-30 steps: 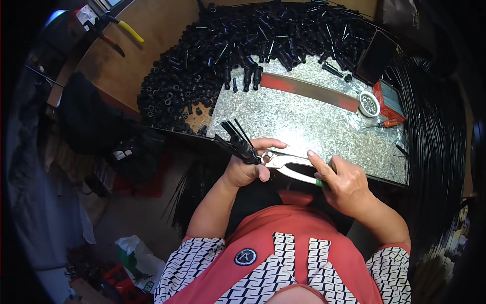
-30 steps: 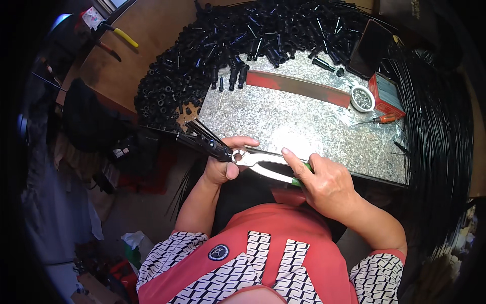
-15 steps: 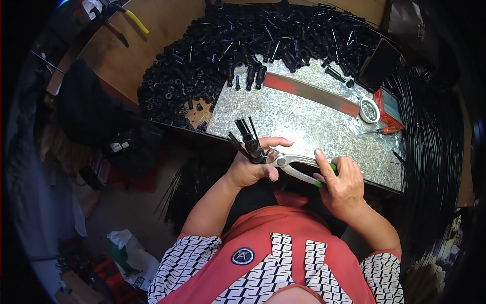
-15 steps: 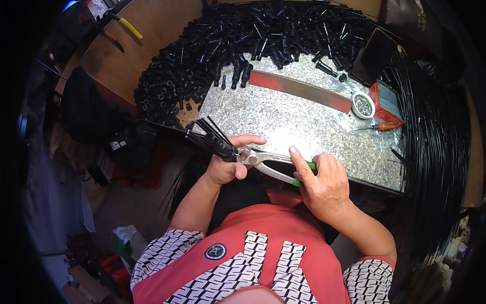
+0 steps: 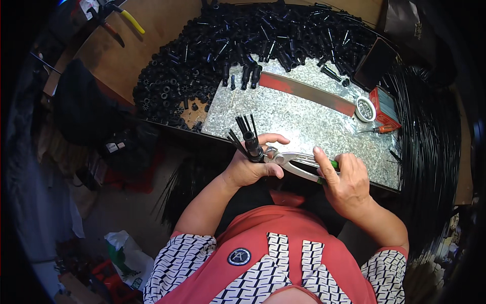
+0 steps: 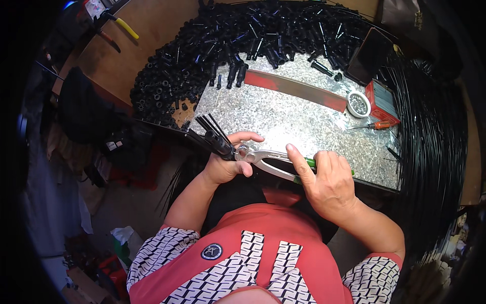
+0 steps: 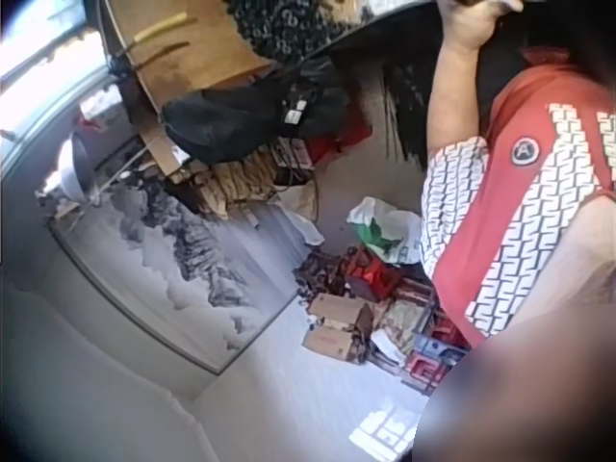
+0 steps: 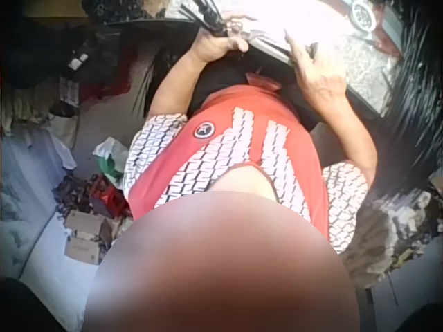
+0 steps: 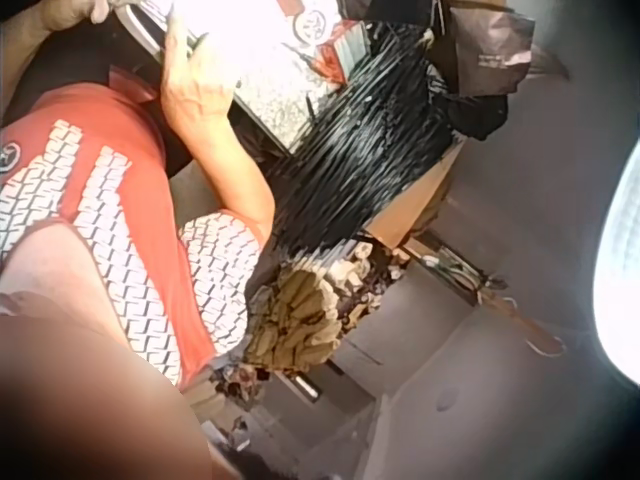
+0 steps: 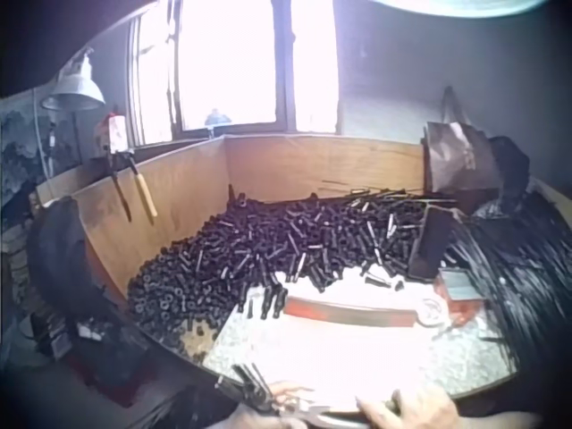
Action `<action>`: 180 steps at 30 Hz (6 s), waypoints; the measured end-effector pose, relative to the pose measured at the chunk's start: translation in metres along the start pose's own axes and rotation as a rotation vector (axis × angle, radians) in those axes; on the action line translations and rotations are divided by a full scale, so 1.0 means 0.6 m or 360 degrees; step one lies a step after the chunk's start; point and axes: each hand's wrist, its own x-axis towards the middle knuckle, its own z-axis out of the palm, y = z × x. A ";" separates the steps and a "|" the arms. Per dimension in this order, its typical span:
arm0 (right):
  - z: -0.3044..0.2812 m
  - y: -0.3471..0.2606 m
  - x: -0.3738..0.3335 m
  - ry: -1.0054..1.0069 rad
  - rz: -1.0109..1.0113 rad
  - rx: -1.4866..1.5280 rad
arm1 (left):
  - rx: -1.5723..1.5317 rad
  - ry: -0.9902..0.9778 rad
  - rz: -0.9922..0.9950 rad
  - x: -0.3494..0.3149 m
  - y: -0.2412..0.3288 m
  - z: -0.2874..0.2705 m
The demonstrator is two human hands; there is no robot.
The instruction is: Assembling black connector pieces and measuring bundles of black cables at a factory workstation.
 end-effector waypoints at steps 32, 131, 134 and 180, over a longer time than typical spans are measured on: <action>-0.041 0.029 -0.012 -0.0218 -0.0034 0.0359 | -0.0191 -0.0220 -0.0207 0.000 -0.009 -0.001; -0.027 0.083 0.064 0.0139 0.0312 0.2459 | -0.0210 -0.0407 0.0264 0.123 0.218 0.127; -0.038 0.100 0.083 0.0040 0.0146 0.2800 | -0.0083 -0.0406 0.0237 0.125 0.227 0.129; -0.020 0.070 0.112 0.0628 0.0947 0.2691 | 0.2361 0.1122 -0.0082 0.037 0.033 -0.232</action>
